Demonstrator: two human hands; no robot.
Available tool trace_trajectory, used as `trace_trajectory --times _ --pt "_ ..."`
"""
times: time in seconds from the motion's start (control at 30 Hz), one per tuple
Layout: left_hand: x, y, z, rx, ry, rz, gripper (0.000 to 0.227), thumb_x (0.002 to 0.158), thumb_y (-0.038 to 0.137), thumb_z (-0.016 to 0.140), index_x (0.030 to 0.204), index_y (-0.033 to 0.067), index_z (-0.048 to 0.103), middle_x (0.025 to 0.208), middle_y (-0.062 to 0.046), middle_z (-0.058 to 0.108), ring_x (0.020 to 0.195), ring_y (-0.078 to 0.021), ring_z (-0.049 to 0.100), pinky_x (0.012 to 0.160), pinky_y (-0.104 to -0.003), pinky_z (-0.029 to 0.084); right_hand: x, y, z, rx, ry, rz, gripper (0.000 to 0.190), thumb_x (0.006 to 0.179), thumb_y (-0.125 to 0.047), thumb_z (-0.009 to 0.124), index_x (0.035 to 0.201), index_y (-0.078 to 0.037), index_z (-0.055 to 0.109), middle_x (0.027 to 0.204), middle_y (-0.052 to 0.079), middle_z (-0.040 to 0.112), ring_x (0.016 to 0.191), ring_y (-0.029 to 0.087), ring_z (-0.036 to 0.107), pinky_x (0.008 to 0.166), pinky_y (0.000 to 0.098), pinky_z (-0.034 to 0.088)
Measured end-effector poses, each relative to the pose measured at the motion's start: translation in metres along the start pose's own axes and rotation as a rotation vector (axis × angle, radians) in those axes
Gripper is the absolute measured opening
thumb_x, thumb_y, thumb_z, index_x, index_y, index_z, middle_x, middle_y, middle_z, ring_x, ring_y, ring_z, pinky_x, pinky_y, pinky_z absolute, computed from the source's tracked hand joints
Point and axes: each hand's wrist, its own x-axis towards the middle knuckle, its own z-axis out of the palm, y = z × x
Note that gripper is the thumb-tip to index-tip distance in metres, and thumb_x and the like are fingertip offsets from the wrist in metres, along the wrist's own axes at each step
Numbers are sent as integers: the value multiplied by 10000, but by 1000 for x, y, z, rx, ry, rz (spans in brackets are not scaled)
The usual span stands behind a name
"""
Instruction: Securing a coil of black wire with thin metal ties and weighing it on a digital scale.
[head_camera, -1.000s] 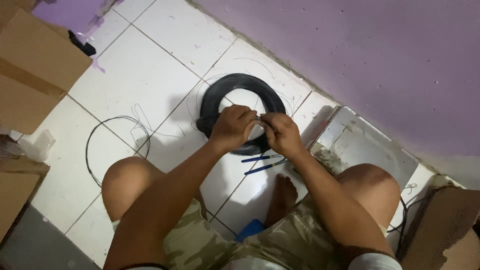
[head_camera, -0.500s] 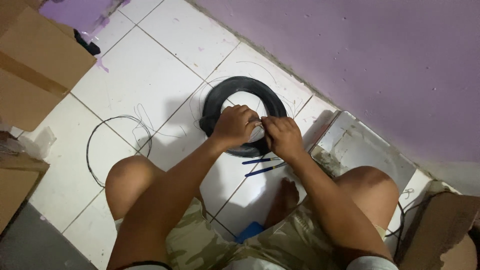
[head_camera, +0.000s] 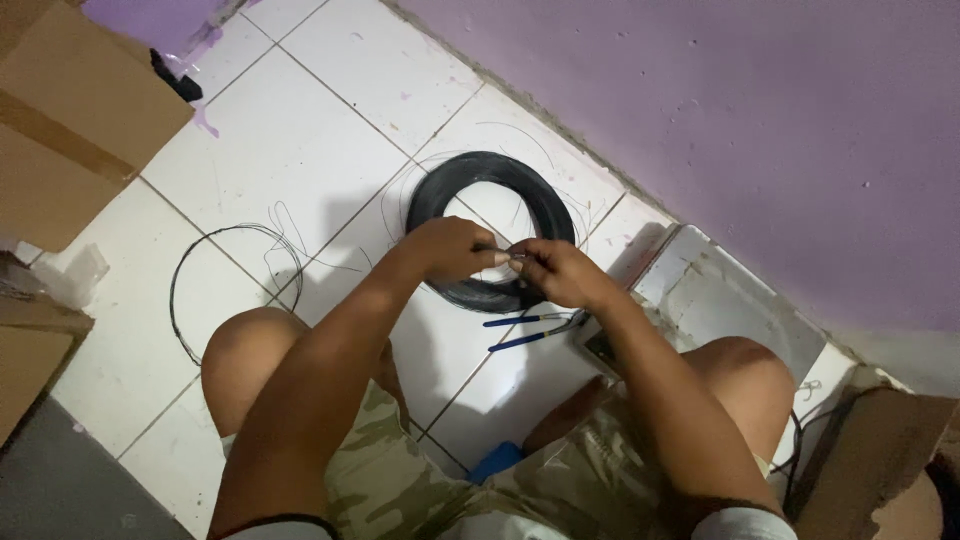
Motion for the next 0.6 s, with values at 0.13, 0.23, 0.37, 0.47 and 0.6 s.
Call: trace_trajectory --times 0.13,0.23,0.37,0.47,0.6 --pt "3 8 2 -33 -52 23 441 883 514 517 1000 151 738 928 -104 737 988 -348 674 905 -465 490 -6 9 -1 30 -7 16 215 914 -155 563 1047 -46 692 786 224 701 728 328 650 708 464 494" --pt "-6 28 -3 -11 -11 13 423 913 466 487 1082 155 717 963 -106 728 1016 -353 661 912 -468 486 -15 0 -8 -142 128 -121 226 927 -182 582 1089 -58 679 812 243 695 805 454 662 702 520 513" --pt "-6 43 2 97 52 99 411 929 473 458 1016 148 694 896 -137 717 956 -373 670 886 -479 491 -32 4 -15 -310 323 -301 241 932 -203 594 1093 -54 692 823 186 704 788 397 685 674 458 543" --pt "3 52 16 173 136 271 371 961 426 431 972 145 673 821 -139 699 864 -361 673 820 -461 494 -53 13 -23 -426 417 -396 262 932 -221 585 1116 -62 682 812 146 695 772 360 686 668 430 548" --pt "25 72 58 311 353 575 359 982 403 445 1086 137 662 893 -139 690 934 -329 660 847 -447 451 -100 24 -41 -657 502 -420 275 940 -250 538 1081 -56 672 697 115 619 678 353 638 593 455 499"
